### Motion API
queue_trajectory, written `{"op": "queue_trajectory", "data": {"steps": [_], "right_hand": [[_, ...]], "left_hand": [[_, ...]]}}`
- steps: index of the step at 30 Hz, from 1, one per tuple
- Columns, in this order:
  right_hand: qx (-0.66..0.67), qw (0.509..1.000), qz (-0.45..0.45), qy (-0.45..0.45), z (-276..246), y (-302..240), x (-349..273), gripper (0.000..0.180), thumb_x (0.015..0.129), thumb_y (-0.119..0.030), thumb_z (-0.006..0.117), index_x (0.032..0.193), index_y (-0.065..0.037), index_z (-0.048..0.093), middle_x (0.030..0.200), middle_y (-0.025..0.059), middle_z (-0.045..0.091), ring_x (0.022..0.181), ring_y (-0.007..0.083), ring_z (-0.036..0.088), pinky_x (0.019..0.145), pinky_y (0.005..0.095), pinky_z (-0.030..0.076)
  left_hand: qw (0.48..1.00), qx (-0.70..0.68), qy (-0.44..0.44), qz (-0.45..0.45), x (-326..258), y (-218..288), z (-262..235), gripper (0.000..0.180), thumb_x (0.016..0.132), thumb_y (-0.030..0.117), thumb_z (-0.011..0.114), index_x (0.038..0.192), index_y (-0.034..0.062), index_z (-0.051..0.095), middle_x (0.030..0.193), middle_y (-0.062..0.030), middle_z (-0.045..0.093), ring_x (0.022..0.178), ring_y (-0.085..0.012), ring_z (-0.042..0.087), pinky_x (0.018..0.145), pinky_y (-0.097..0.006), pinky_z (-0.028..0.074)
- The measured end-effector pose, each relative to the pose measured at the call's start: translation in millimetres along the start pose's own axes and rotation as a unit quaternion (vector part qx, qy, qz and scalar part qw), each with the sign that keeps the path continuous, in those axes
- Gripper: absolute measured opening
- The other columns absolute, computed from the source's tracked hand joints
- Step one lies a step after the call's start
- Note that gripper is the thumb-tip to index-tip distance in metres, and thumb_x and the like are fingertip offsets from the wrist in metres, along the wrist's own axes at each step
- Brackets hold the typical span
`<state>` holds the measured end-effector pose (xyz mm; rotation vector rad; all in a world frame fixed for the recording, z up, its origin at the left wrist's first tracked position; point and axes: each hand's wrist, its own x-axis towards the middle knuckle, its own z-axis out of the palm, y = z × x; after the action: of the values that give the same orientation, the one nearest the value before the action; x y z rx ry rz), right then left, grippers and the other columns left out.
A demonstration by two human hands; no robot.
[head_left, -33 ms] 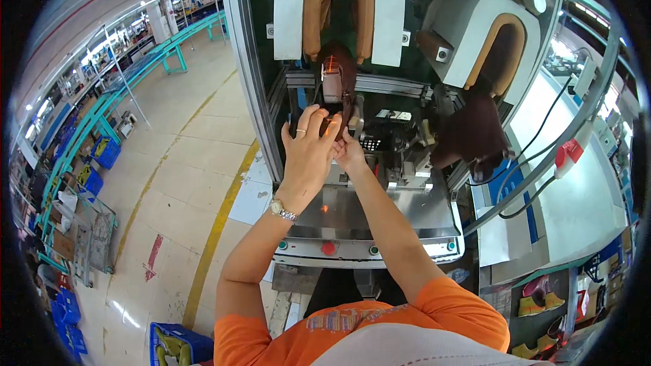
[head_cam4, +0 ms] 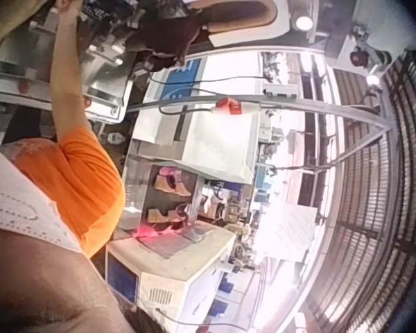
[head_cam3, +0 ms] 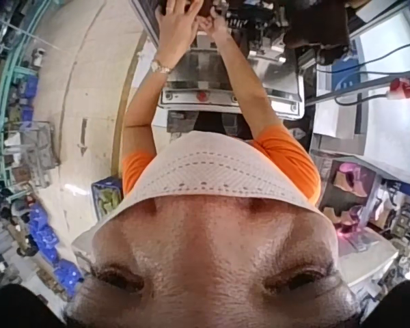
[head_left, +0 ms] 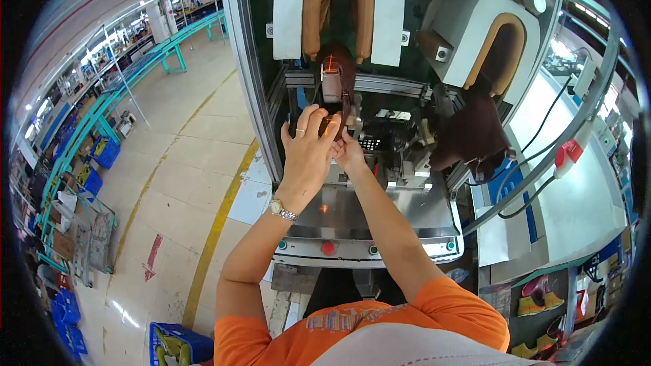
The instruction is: The person repeatedly picks up brown shoes from a nearby table and places them into a machine. They adjust the shoes within the machine's clamps and press a button to operate it. After the cycle, they remove the shoes and place them back on the table, repeating this sequence for multiple pairs.
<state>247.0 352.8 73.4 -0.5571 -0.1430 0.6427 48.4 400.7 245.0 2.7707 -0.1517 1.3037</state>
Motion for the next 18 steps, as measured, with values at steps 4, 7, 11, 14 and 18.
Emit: {"op": "queue_trajectory", "data": {"steps": [4, 7, 11, 14, 18], "right_hand": [[-0.010, 1.000, 0.001, 0.024, 8, 4, -5, 0.028, 0.087, -0.035, 0.050, 0.098, -0.009, 0.053, 0.085, 0.0059, 0.061, 0.079, 0.0236, 0.062, 0.075, 0.0360, 0.050], [-0.026, 0.999, 0.011, 0.038, 10, 3, -6, 0.029, 0.087, -0.035, 0.051, 0.098, -0.008, 0.053, 0.083, 0.0055, 0.061, 0.078, 0.0241, 0.061, 0.077, 0.0360, 0.049], [-0.043, 0.995, 0.036, 0.085, 14, -9, -11, 0.026, 0.088, -0.033, 0.051, 0.092, -0.008, 0.054, 0.075, 0.0034, 0.058, 0.075, 0.0200, 0.060, 0.078, 0.0351, 0.049], [-0.101, 0.980, 0.058, 0.158, 26, -19, -49, 0.024, 0.087, -0.031, 0.053, 0.092, -0.008, 0.054, 0.076, 0.0026, 0.059, 0.074, 0.0153, 0.058, 0.073, 0.0309, 0.048], [-0.359, 0.916, -0.161, -0.085, 87, -77, -210, 0.023, 0.084, -0.014, 0.057, 0.106, -0.006, 0.052, 0.098, 0.0072, 0.059, 0.079, 0.0125, 0.055, 0.070, 0.0249, 0.046]], "left_hand": [[1.000, 0.010, -0.008, -0.008, -3, -2, 2, 0.051, 0.063, 0.000, 0.057, 0.112, 0.0100, 0.051, 0.112, -0.0074, 0.043, 0.118, -0.0234, 0.035, 0.089, -0.053, 0.032], [1.000, 0.014, -0.009, -0.009, 0, 1, 1, 0.049, 0.064, 0.000, 0.057, 0.112, 0.0091, 0.051, 0.111, -0.0082, 0.043, 0.118, -0.0238, 0.035, 0.091, -0.054, 0.030], [0.999, -0.030, 0.024, -0.004, 0, 5, 4, 0.048, 0.068, 0.002, 0.056, 0.116, 0.0086, 0.049, 0.119, -0.0093, 0.042, 0.118, -0.0279, 0.035, 0.094, -0.054, 0.029], [0.989, -0.106, 0.102, -0.035, -29, 4, 2, 0.051, 0.070, 0.002, 0.054, 0.120, 0.0059, 0.046, 0.124, -0.0137, 0.042, 0.115, -0.0342, 0.038, 0.096, -0.046, 0.029], [0.966, -0.099, 0.103, -0.214, -161, -51, 45, 0.057, 0.070, 0.005, 0.060, 0.124, 0.0020, 0.041, 0.121, -0.0171, 0.046, 0.114, -0.0349, 0.039, 0.098, -0.043, 0.026]]}}
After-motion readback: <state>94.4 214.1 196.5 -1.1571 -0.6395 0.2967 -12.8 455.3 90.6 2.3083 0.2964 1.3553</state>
